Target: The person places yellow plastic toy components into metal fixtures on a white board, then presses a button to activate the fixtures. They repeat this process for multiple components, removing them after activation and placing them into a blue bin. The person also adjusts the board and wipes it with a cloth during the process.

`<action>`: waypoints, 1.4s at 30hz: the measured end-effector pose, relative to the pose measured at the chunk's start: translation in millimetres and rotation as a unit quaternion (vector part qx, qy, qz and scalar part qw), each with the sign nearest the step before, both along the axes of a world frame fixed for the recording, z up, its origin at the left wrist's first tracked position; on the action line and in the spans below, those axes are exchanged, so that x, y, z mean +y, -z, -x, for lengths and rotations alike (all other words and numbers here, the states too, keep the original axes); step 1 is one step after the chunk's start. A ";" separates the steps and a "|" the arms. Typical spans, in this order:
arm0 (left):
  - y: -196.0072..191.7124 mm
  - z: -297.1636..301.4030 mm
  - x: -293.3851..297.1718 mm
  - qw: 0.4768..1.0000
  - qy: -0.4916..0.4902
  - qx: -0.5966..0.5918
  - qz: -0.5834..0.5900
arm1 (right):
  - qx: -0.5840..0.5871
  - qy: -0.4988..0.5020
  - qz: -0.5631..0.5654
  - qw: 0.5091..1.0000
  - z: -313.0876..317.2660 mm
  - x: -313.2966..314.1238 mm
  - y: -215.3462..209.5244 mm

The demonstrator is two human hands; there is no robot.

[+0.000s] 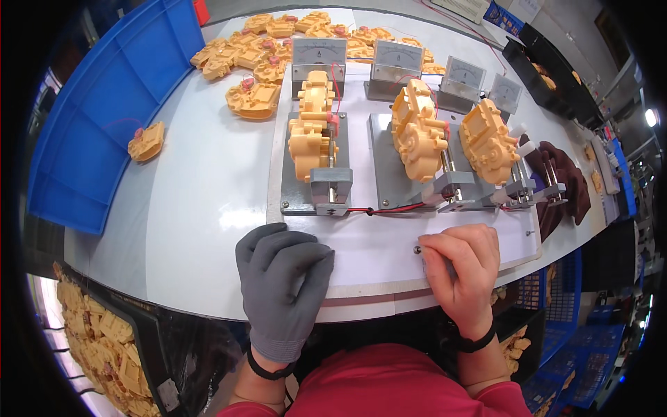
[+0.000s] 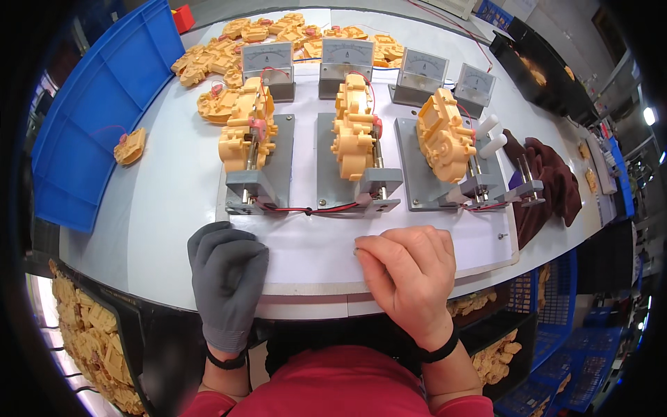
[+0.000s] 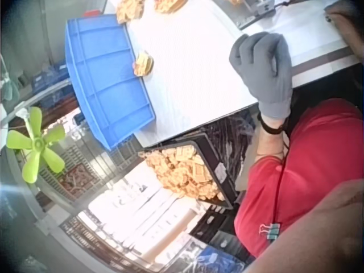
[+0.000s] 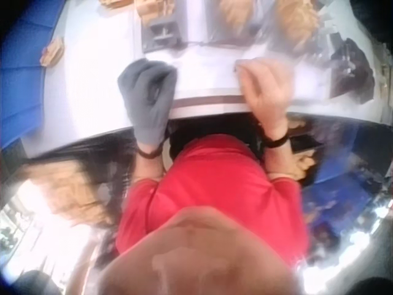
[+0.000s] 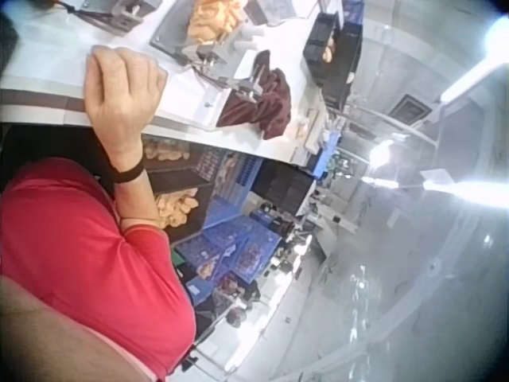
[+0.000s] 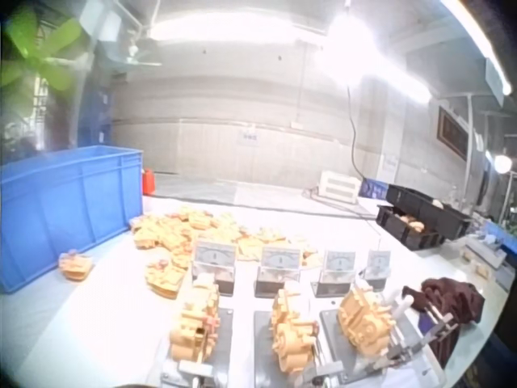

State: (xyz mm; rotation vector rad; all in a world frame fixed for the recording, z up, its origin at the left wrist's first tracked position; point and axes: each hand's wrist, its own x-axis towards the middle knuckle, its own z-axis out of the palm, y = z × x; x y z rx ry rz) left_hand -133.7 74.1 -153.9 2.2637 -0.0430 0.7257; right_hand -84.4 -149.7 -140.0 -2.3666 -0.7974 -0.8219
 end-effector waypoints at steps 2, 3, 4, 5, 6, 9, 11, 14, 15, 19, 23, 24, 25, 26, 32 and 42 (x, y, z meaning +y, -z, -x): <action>1.5 -0.1 0.3 1.000 -0.001 -0.005 0.005 | -0.001 0.000 0.000 1.000 0.3 0.8 -0.4; 1.7 0.2 0.7 1.000 -0.001 -0.008 0.008 | 0.000 -0.001 0.000 1.000 0.8 1.3 -0.8; 1.5 0.5 0.8 1.000 -0.001 -0.008 0.007 | 0.002 -0.001 0.000 1.000 0.9 1.5 -0.8; 1.3 0.8 1.1 1.000 -0.002 -0.008 0.005 | 0.002 -0.001 -0.001 1.000 1.1 1.7 -0.8; 1.2 1.0 1.5 1.000 -0.001 -0.009 0.004 | 0.003 -0.001 -0.001 1.000 1.4 1.9 -0.7; 0.8 0.3 0.8 1.000 0.000 -0.003 -0.005 | 0.007 0.000 -0.006 1.000 1.8 1.9 0.7; 0.6 1.3 -1.1 1.000 -0.010 0.001 0.005 | 0.006 0.002 -0.005 1.000 2.8 -1.0 -0.5; 0.0 4.6 -1.9 0.999 -0.016 0.021 0.034 | 0.006 -0.003 0.004 1.000 1.2 -0.9 -0.7; 1.0 4.2 -3.6 0.999 -0.017 0.028 0.043 | 0.006 0.004 0.009 1.000 2.4 -3.3 -0.7; 2.7 1.2 -5.2 0.999 -0.010 0.033 0.038 | 0.009 0.011 0.012 1.000 0.8 -5.4 -0.3; 2.4 -1.8 -3.2 0.999 -0.003 0.023 0.027 | 0.014 0.008 0.007 1.000 -2.2 -4.4 0.5; 2.1 -2.3 -2.7 0.999 -0.007 0.021 0.023 | 0.016 0.004 0.006 1.000 -3.9 -3.6 0.8; 2.1 -0.8 -1.6 0.999 0.003 0.014 0.029 | 0.018 0.012 0.011 1.000 -1.8 -2.7 -0.8; 3.6 1.7 1.2 1.000 -0.004 0.009 0.028 | 0.023 0.004 0.011 1.000 -2.0 0.7 0.7; 8.7 -4.5 5.2 0.997 0.031 -0.042 0.055 | 0.076 0.033 0.020 0.996 14.5 -12.6 7.7; 14.3 0.4 4.2 0.998 0.012 -0.026 0.057 | 0.075 0.041 0.064 0.994 14.5 -3.4 2.5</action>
